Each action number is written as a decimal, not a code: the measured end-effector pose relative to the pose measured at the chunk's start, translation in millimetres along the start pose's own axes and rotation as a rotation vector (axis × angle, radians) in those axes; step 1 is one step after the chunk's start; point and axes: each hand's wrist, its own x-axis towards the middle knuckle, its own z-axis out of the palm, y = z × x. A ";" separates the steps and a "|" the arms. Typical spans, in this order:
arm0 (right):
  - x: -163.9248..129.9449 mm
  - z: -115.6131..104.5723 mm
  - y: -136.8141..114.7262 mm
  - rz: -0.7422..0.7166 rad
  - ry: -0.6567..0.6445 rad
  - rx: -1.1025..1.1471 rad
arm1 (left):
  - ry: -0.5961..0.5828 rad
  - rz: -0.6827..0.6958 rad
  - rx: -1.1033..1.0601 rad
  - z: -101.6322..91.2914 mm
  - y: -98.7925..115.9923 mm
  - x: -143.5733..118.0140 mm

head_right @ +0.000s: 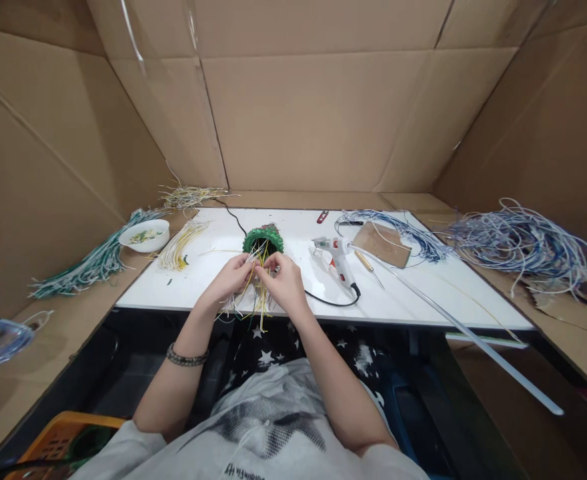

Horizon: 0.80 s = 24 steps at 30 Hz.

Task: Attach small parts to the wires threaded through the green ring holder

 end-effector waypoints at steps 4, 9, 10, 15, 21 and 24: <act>-1.1 6.1 -0.7 -0.084 0.095 -0.121 | -0.040 0.010 -0.033 -3.3 -0.9 0.7; -3.2 10.8 2.1 -0.220 0.062 -0.307 | -0.084 -0.013 -0.055 -10.0 -3.5 2.1; -3.5 11.1 2.8 -0.225 0.044 -0.344 | -0.087 -0.011 -0.059 -10.9 -3.9 2.0; -4.7 10.3 2.4 -0.224 0.037 -0.510 | -0.035 0.019 -0.084 -12.9 -4.0 0.5; -5.6 8.4 -6.4 -0.159 -0.018 -0.612 | 0.005 0.011 -0.079 -14.6 -2.8 1.8; -5.9 8.1 -10.3 -0.122 -0.053 -0.644 | 0.028 0.010 -0.053 -15.0 -3.3 3.5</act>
